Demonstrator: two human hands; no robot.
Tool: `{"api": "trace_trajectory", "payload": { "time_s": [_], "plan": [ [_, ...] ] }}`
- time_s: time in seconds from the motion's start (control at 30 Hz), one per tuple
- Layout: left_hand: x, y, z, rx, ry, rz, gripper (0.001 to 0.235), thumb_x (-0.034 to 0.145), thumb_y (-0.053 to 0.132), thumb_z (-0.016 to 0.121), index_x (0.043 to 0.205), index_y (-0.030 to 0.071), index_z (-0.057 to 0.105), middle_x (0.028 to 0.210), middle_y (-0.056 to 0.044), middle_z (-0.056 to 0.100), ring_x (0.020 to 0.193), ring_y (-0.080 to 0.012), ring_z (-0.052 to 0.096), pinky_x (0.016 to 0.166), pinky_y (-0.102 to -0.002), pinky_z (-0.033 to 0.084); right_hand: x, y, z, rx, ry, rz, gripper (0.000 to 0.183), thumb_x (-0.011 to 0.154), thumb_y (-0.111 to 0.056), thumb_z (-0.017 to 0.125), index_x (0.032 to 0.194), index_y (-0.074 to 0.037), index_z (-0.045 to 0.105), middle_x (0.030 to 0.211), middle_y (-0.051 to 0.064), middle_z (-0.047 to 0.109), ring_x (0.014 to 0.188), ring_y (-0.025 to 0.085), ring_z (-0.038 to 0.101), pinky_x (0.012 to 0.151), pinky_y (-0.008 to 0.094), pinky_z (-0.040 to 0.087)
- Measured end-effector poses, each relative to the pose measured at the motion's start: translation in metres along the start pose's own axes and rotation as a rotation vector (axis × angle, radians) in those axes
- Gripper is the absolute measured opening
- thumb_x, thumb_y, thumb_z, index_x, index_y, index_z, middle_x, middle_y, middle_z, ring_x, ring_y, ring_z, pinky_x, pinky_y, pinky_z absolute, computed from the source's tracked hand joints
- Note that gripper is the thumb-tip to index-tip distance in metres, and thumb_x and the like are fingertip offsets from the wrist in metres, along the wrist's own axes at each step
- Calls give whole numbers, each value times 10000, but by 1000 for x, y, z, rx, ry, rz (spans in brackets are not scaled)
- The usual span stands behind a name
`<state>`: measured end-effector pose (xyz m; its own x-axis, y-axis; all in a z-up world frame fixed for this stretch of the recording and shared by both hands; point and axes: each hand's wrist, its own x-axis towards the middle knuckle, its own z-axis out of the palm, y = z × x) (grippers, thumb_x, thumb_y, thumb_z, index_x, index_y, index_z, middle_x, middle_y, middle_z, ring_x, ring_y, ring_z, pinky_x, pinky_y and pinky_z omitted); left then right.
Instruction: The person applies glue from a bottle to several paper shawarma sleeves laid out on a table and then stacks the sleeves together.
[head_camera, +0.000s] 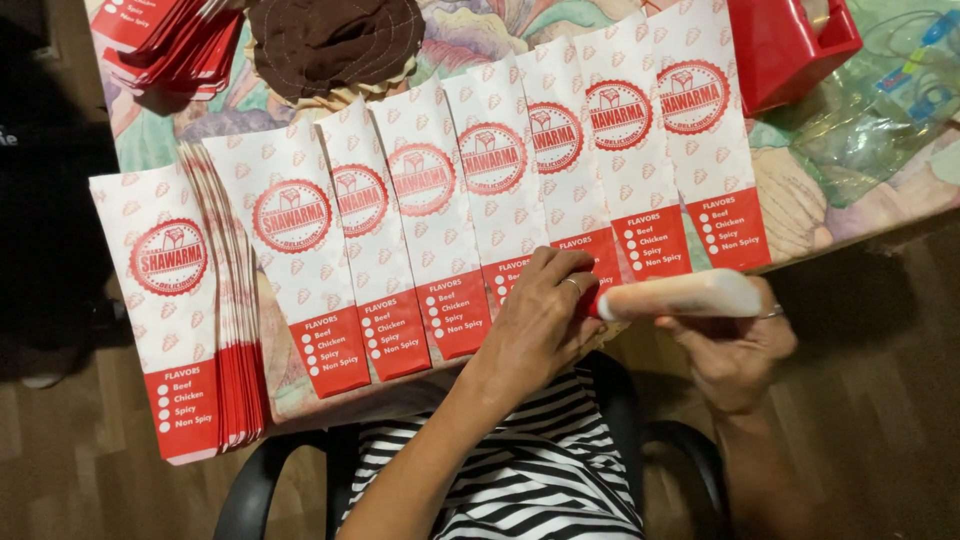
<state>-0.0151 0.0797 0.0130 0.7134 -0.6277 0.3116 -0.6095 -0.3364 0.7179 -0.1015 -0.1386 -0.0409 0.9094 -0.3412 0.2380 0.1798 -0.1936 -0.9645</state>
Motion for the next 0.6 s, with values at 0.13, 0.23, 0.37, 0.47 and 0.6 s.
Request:
{"api": "trace_trajectory", "payload": {
  "time_s": [0.13, 0.23, 0.37, 0.47, 0.6],
  "plan": [
    [0, -2, 7, 23, 67, 6, 207, 900, 31, 694, 1055, -91, 635, 1181, -230, 606, 1072, -367, 534, 915, -449, 492, 7, 5, -23, -56, 98, -2, 483, 842, -72, 806, 1207, -78, 491, 1151, 117, 650, 1053, 195, 659, 1065, 376, 577],
    [0, -3, 13, 28, 94, -19, 213, 879, 27, 725, 1045, -83, 649, 1160, -208, 616, 1041, -352, 537, 878, -443, 499, 6, 6, -25, -34, 310, -71, 635, 802, -72, 827, 1353, -5, 518, 1138, 72, 600, 1021, 159, 607, 1038, 315, 555],
    [2, -4, 15, -11, 136, -53, 134, 880, -47, 663, 1009, -80, 680, 1135, -197, 645, 1028, -345, 542, 869, -430, 505, 0, 5, -17, -155, 200, -51, 469, 828, -117, 856, 1181, -16, 563, 1035, 115, 672, 902, 168, 637, 861, 301, 561],
    [2, -6, 16, -30, 136, -63, 196, 848, -107, 591, 1012, -74, 692, 1128, -188, 647, 1016, -339, 529, 860, -427, 493, 1, 3, -1, -141, 142, -53, 432, 828, -104, 849, 1143, -25, 565, 1030, 101, 658, 940, 186, 634, 928, 343, 564],
    [0, -8, 17, -23, 108, -78, 423, 701, -193, 510, 1069, -87, 691, 1171, -190, 648, 1052, -343, 526, 888, -426, 503, 1, -4, 7, -13, 40, 7, 459, 806, -46, 809, 1167, -18, 527, 1147, 160, 661, 1077, 276, 685, 1084, 442, 599]
  ]
}}
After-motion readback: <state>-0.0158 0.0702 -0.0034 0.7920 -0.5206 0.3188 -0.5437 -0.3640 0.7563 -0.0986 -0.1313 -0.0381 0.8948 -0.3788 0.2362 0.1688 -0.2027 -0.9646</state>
